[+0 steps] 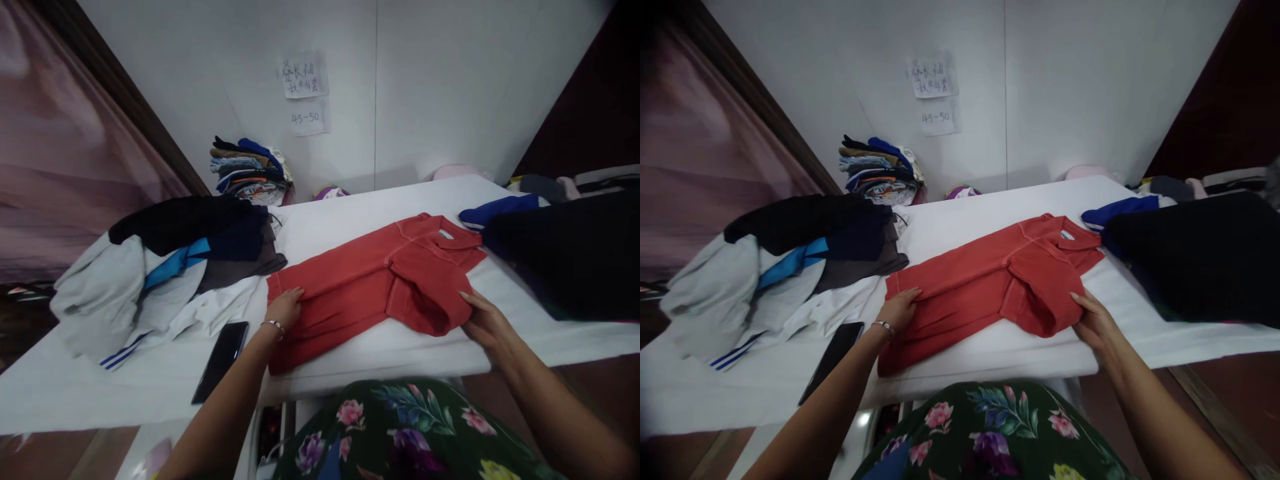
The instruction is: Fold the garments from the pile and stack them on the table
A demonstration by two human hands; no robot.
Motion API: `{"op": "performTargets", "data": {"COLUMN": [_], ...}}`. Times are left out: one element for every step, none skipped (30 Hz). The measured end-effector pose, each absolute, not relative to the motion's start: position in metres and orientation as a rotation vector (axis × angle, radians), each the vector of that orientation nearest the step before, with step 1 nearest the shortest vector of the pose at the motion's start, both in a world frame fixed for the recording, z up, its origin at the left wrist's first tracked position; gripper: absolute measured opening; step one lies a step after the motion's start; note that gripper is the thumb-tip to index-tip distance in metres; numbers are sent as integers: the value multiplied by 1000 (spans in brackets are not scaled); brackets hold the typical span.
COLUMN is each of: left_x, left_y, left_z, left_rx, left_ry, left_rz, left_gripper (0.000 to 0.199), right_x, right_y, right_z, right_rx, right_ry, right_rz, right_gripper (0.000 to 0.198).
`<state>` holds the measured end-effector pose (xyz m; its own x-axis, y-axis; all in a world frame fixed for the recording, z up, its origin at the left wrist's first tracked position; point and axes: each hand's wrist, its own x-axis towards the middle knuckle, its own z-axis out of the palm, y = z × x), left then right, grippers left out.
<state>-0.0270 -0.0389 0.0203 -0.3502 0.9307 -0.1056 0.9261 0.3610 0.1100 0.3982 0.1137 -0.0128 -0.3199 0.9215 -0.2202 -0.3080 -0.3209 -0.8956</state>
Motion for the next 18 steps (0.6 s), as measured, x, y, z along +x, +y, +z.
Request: {"op": "performTargets", "data": {"left_x": [-26,-24,-19,-12,-2,10,25,42,60,77,94,110,123,135,144,152,158,162], "left_y": [-39,-39,-39,-38,-36,-34,-31,-28,-25,-22,-19,-17,-14,-12,-9,-7,-4,-1], "left_z": [22,23,24,25,26,27,28,29,30,30,31,32,31,31,29,27,24,21], "left_rx": [1698,1704,1710,1714,1722,1734,1746,1759,1767,1770,1782,1796,1808,1819,1831,1843,1856,1866], "left_ry": [2438,2415,2392,2365,2320,2251,2162,2047,1921,1791,1662,1553,1473,1426,1412,1420,1439,1456], "left_rz": [88,151,239,349,473,598,718,817,895,958,985,991,985,969,951,934,919,912], "left_gripper": [48,47,46,44,42,41,39,38,36,35,36,39,44,50,58,66,73,76], "right_x": [397,397,396,394,393,392,390,389,388,386,385,384,382,381,379,377,375,373], "right_y": [114,115,115,116,117,117,118,118,119,118,118,118,117,116,116,115,113,112], "right_z": [-14,-15,-16,-18,-18,-18,-17,-16,-13,-10,-6,-3,0,3,5,6,7,8], "right_rx": [-976,-979,-984,-989,-991,-990,-984,-974,-965,-957,-953,-949,-945,-938,-924,-901,-869,-831], "right_ry": [-967,-960,-950,-937,-920,-904,-896,-901,-913,-924,-927,-927,-927,-933,-944,-959,-973,-979], "right_rz": [1775,1778,1790,1809,1833,1857,1877,1887,1886,1873,1853,1826,1797,1769,1745,1728,1720,1722], "right_gripper": [37,36,34,33,33,33,33,34,35,34,33,32,30,29,28,27,26,26]}}
